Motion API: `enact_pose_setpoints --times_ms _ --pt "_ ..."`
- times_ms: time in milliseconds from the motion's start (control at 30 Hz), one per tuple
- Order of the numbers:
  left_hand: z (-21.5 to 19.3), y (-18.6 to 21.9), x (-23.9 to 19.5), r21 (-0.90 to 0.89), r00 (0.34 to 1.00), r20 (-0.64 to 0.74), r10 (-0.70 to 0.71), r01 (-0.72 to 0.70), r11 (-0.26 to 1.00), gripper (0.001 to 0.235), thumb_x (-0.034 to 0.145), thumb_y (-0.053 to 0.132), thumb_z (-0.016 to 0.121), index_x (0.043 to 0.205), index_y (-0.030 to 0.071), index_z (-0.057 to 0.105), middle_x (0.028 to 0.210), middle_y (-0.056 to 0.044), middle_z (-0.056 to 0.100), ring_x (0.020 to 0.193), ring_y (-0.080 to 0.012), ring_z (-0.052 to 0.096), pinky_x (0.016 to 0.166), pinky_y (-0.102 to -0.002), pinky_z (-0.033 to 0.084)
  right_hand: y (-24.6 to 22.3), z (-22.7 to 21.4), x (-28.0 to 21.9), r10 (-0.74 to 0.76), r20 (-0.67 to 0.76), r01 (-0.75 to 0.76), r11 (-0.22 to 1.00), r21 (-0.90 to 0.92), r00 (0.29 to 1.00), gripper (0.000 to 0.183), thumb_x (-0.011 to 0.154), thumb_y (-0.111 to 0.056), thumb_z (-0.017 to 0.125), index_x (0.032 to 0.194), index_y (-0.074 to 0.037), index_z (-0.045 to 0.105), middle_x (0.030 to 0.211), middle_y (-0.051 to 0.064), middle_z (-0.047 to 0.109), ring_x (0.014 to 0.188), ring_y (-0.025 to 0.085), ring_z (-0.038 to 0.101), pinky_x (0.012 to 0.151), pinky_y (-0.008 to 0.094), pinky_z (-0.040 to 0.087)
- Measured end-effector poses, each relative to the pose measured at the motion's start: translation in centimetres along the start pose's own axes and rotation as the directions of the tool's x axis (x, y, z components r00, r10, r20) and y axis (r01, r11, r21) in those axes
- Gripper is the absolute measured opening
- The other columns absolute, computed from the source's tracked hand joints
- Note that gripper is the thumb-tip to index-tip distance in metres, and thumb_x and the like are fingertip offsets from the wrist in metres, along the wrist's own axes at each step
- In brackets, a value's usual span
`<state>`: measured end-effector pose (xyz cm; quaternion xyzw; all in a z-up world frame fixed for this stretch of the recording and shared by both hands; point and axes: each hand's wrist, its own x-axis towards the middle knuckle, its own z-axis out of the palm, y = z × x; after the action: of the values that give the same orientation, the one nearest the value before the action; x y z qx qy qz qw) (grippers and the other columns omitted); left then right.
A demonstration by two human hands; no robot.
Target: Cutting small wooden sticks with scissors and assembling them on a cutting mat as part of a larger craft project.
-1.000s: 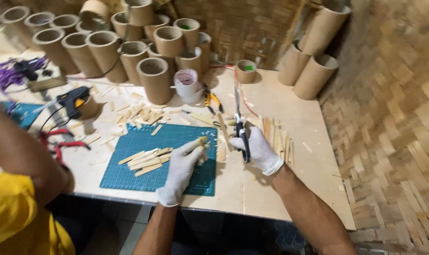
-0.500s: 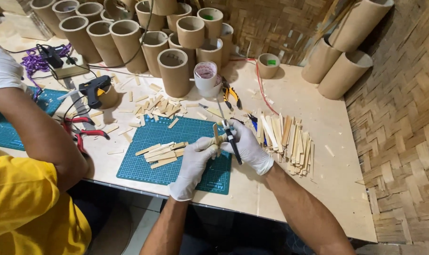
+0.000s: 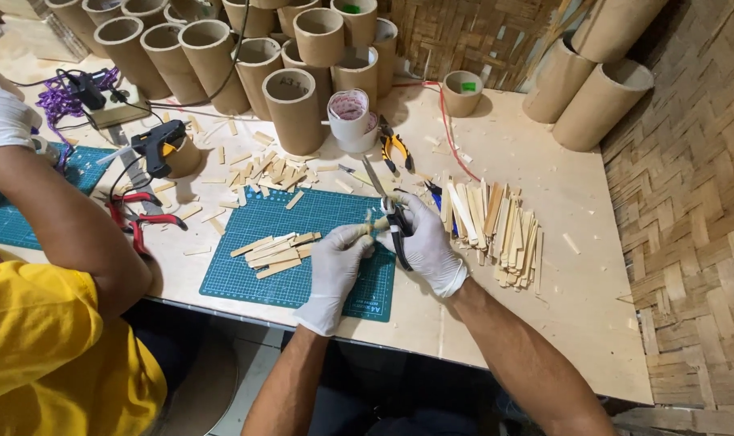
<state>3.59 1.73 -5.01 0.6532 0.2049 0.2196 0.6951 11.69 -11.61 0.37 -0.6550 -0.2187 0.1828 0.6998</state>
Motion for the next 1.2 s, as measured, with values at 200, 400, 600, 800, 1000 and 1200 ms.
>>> enact_pose_setpoints --times_ms 200,400,600,800,1000,1200 --pt "0.0 -1.1 0.3 0.139 0.996 -0.055 0.071 -0.063 0.988 0.025 0.077 0.013 0.091 0.098 0.005 0.081 0.084 -0.014 0.075 0.067 -0.0205 0.075 0.056 -0.026 0.064 0.1 0.9 -0.4 -0.074 -0.024 0.073 0.997 -0.015 0.997 0.070 0.071 0.003 0.082 0.136 -0.012 0.059 0.089 0.004 0.071 0.080 0.010 0.065 0.075 0.024 0.057" --pt "0.2 0.1 -0.5 0.244 0.997 -0.017 0.082 -0.075 0.967 0.030 0.079 0.025 0.091 0.105 0.011 0.082 0.092 -0.012 0.078 0.082 -0.0209 0.076 0.063 -0.027 0.062 1.3 0.5 0.2 -0.065 0.002 0.065 0.998 -0.004 0.998 0.070 0.070 -0.002 0.087 0.133 -0.012 0.059 0.086 0.004 0.070 0.078 0.010 0.063 0.073 0.023 0.055" --pt "-0.1 -1.4 -0.1 0.345 0.981 -0.040 0.190 -0.165 0.924 0.029 0.075 0.028 0.093 0.098 0.014 0.084 0.088 -0.008 0.079 0.084 -0.0242 0.076 0.072 -0.030 0.061 0.7 0.5 0.1 -0.042 0.066 0.041 0.999 0.011 0.997 0.075 0.069 0.004 0.086 0.137 -0.013 0.059 0.096 0.007 0.075 0.083 0.010 0.065 0.078 0.022 0.057" --pt "0.2 -0.5 -0.8 0.336 0.977 -0.036 0.208 -0.185 0.924 0.029 0.074 0.024 0.092 0.099 0.012 0.083 0.088 -0.011 0.080 0.085 -0.0267 0.076 0.077 -0.032 0.060 1.1 -0.1 0.1 -0.051 0.088 0.046 0.997 0.059 0.995 0.080 0.067 0.004 0.089 0.139 -0.013 0.059 0.103 0.009 0.077 0.089 0.010 0.068 0.081 0.023 0.059" --pt "0.1 -1.5 -0.5 0.321 0.977 -0.039 0.210 -0.187 0.929 0.028 0.074 0.024 0.093 0.098 0.013 0.084 0.088 -0.010 0.080 0.086 -0.0266 0.076 0.080 -0.033 0.059 1.6 0.1 0.6 -0.080 0.075 0.073 0.993 0.094 0.994 0.079 0.069 0.006 0.086 0.141 -0.010 0.057 0.096 0.007 0.074 0.084 0.010 0.070 0.081 0.023 0.061" --pt "0.3 -1.1 -0.5 0.381 0.967 -0.036 0.252 -0.220 0.898 0.028 0.075 0.026 0.092 0.098 0.013 0.083 0.088 -0.010 0.079 0.086 -0.0275 0.076 0.079 -0.034 0.060 1.6 0.2 0.8 -0.076 0.068 0.078 0.996 -0.033 0.995 0.079 0.067 0.001 0.091 0.139 -0.013 0.061 0.096 0.009 0.077 0.083 0.011 0.070 0.079 0.024 0.061"
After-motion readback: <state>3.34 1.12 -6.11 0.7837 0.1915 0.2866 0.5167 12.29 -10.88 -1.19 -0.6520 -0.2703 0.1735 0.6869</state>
